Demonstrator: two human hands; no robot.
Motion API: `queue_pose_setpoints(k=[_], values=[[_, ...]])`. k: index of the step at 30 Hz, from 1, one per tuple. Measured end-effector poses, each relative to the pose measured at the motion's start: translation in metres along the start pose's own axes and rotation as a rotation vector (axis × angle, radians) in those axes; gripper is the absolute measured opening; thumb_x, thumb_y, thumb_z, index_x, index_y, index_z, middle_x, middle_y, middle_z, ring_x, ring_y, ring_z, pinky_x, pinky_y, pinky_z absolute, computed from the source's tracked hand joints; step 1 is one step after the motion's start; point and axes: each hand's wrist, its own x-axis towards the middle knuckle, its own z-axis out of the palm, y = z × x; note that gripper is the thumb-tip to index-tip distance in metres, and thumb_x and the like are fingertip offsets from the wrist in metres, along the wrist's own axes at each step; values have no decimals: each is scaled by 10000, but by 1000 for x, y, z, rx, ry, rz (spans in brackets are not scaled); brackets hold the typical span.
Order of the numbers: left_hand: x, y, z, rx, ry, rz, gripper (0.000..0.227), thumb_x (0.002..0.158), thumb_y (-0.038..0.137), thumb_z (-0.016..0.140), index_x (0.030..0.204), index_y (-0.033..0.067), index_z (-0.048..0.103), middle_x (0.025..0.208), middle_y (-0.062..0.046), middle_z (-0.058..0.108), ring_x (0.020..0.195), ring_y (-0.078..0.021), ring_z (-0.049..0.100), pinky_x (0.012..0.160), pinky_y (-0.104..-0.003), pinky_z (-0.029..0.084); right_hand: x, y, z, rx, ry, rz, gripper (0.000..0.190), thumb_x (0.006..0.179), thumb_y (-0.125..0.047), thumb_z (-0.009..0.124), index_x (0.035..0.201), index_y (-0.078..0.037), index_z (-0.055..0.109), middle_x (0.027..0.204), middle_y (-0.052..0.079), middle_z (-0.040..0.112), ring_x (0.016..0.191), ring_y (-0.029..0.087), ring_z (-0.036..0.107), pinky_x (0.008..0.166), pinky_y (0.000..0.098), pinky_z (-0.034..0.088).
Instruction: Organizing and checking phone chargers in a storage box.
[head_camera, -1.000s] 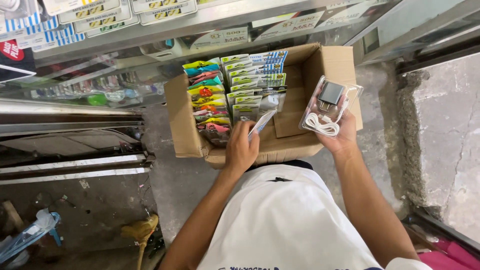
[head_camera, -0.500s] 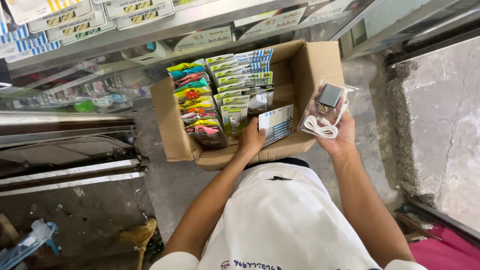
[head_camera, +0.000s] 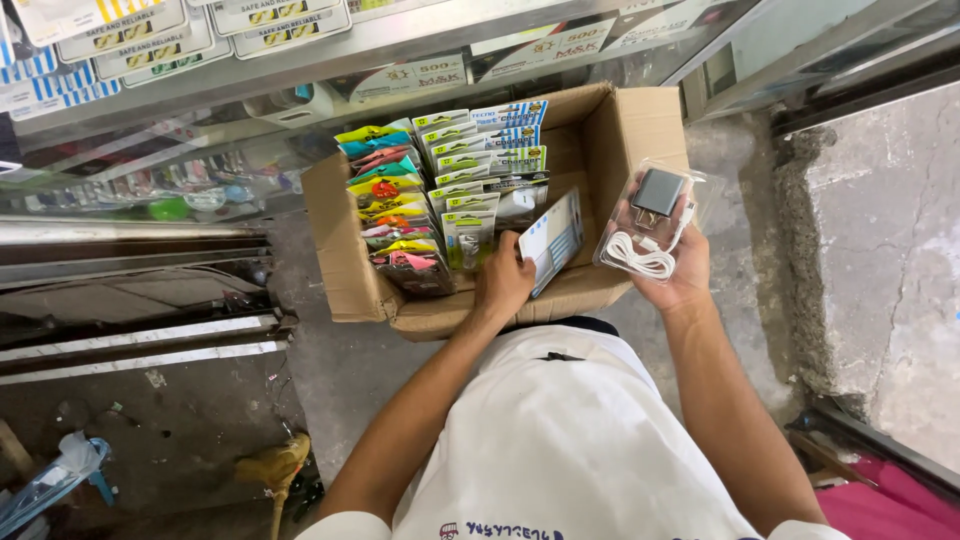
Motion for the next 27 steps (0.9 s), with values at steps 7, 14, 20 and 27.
queue_pose_setpoints(k=[7, 14, 20, 27], values=[[-3, 33, -28, -38, 76, 117, 255, 944, 143, 672, 1166, 55, 583, 979, -196, 754, 886, -395, 734, 739, -488, 571, -3, -3, 6, -5, 40, -2, 560, 1044, -432, 636, 1485, -99, 547, 1323, 63, 649, 1195, 235, 640, 1063, 454, 512], [7, 31, -107, -228, 332, 119, 279, 1004, 91, 633, 1277, 61, 588, 1024, -147, 777, 855, -256, 763, 694, -394, 584, -2, -2, -5, 7, 10, 14, 570, 1043, -432, 636, 1502, -106, 541, 1326, 55, 650, 1210, 239, 639, 1078, 458, 504], [22, -47, -183, -221, 503, 73, 418, 1012, 72, 624, 1411, 29, 506, 1070, -139, 770, 937, -172, 749, 803, -313, 587, 5, 6, -9, -4, 10, 44, 550, 1046, -438, 619, 1485, -113, 555, 1334, 65, 657, 1210, 245, 638, 1077, 467, 502], [41, -126, -185, -219, 610, 63, 525, 1008, 123, 685, 1459, 5, 444, 1043, -94, 719, 927, -171, 730, 811, -316, 572, 15, 20, -5, 12, 10, 146, 510, 1071, -421, 550, 1489, -128, 547, 1333, 67, 655, 1185, 245, 644, 1091, 485, 488]])
